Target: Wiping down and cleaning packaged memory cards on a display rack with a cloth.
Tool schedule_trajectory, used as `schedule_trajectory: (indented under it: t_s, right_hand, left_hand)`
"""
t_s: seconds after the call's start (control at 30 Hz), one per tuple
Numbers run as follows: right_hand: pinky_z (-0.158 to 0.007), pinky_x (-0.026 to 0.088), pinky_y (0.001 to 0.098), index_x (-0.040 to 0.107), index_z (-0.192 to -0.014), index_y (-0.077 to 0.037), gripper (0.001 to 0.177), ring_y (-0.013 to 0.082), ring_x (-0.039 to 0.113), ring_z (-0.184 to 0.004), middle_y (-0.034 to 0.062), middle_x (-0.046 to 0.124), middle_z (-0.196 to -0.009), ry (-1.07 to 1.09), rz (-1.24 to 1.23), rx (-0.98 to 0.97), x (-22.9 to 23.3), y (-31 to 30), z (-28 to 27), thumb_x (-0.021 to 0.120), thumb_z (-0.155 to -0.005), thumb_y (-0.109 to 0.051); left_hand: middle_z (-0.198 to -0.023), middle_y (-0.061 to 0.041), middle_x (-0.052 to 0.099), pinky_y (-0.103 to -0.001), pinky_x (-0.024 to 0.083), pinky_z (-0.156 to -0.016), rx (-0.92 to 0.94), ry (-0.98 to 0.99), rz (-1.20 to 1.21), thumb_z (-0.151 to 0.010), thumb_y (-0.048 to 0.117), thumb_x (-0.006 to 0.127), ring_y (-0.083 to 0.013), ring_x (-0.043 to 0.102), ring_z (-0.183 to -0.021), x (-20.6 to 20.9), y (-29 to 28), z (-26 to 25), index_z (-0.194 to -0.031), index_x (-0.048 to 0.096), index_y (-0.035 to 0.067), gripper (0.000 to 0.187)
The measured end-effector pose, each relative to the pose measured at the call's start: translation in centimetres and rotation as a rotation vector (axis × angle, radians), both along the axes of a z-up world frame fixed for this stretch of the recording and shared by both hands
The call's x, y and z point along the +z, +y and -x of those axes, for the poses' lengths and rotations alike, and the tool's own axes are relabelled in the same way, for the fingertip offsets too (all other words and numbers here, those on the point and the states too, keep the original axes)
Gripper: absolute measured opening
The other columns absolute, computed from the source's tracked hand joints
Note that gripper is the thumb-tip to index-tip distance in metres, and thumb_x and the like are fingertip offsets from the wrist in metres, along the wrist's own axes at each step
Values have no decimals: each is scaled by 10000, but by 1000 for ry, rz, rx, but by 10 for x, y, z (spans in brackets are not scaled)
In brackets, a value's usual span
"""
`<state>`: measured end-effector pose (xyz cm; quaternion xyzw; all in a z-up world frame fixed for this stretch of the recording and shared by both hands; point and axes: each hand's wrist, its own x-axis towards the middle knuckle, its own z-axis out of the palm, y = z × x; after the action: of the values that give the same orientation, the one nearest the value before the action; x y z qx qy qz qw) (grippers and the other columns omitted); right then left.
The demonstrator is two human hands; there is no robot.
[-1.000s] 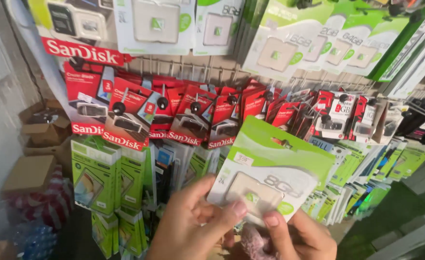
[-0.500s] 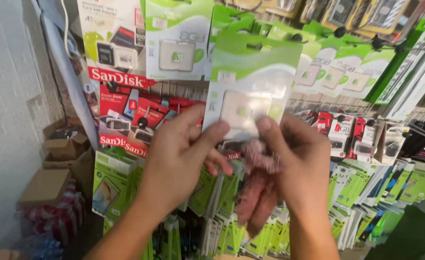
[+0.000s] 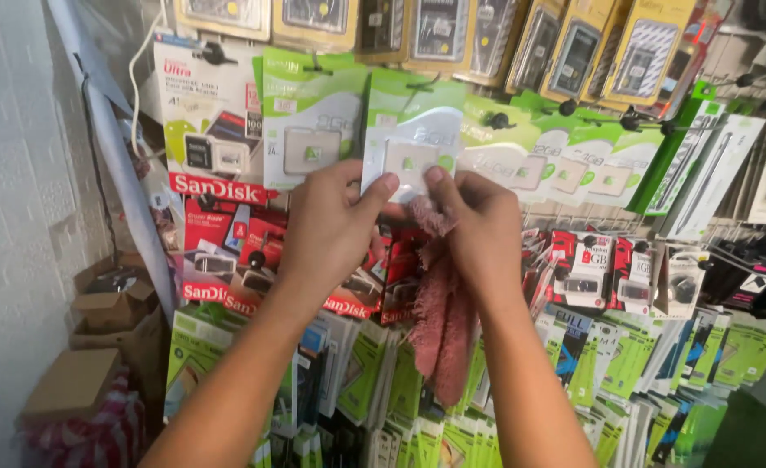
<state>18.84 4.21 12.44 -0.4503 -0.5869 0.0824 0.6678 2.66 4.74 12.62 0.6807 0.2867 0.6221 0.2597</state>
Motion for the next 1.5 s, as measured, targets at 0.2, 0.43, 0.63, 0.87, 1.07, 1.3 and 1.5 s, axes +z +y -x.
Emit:
schedule_trajectory:
  t_s: [0.2, 0.43, 0.63, 0.87, 1.07, 1.3, 1.5]
  right_hand:
    - [-612, 480, 294, 754, -819, 15, 426, 146, 523, -602, 68, 653, -646, -144, 89, -160, 14, 25, 1, 664, -948, -381]
    - [-704, 526, 491, 757, -807, -23, 627, 422, 663, -707, 194, 709, -746, -461, 243, -511, 19, 34, 5, 584, -945, -610]
    - [-607, 506, 486, 746, -747, -14, 623, 414, 620, -587, 184, 685, -663, -508, 117, -597, 17, -1, 20, 620, -954, -588]
    - [-691, 566, 424, 708, -1228, -45, 646, 324, 750, -737, 119, 789, -827, -523, 103, -300, 30, 8, 50, 656, -880, -587]
    - [-579, 516, 333, 819, -940, -106, 292, 195, 647, -539, 31, 746, -646, -418, 59, -253, 25, -8, 58, 712, -904, -375]
    - [-580, 529, 302, 814, -950, -79, 366, 176, 679, -569, 31, 776, -702, -397, 20, -140, 26, 6, 62, 703, -877, -420]
    - [-549, 532, 259, 717, -1054, -30, 362, 140, 672, -604, 74, 767, -779, -236, 3, -6, 21, 12, 65, 762, -864, -335]
  left_hand:
    - [-723, -67, 756, -316, 483, -385, 163, 142, 132, -959, 193, 677, -181, 625, -378, 3, 9, 0, -947, 670, -35, 229]
    - [-822, -119, 808, -346, 577, -570, 474, 146, -198, -895, 239, 711, -218, 770, -636, -9, 2, 22, -1089, 756, -6, 316]
    - [-612, -1, 602, -317, 395, -454, 760, -10, -447, -920, 162, 799, -154, 491, -441, -11, -17, 58, -967, 708, 41, 158]
    - [-725, -11, 758, -313, 523, -554, 706, 94, -300, -866, 209, 810, -172, 663, -556, -13, 0, 64, -960, 750, 23, 217]
    - [-672, -11, 717, -240, 497, -525, 530, 19, -153, -847, 103, 756, -98, 602, -541, -19, 4, 68, -904, 779, 46, 83]
    - [-747, -39, 673, -339, 507, -572, 732, -13, -405, -876, 142, 804, -192, 622, -589, -18, 5, 65, -1010, 616, 27, 258]
    - [-1072, -92, 612, -470, 535, -705, 855, 109, -287, -883, 238, 779, -319, 666, -792, -23, 13, 66, -1110, 695, 110, 274]
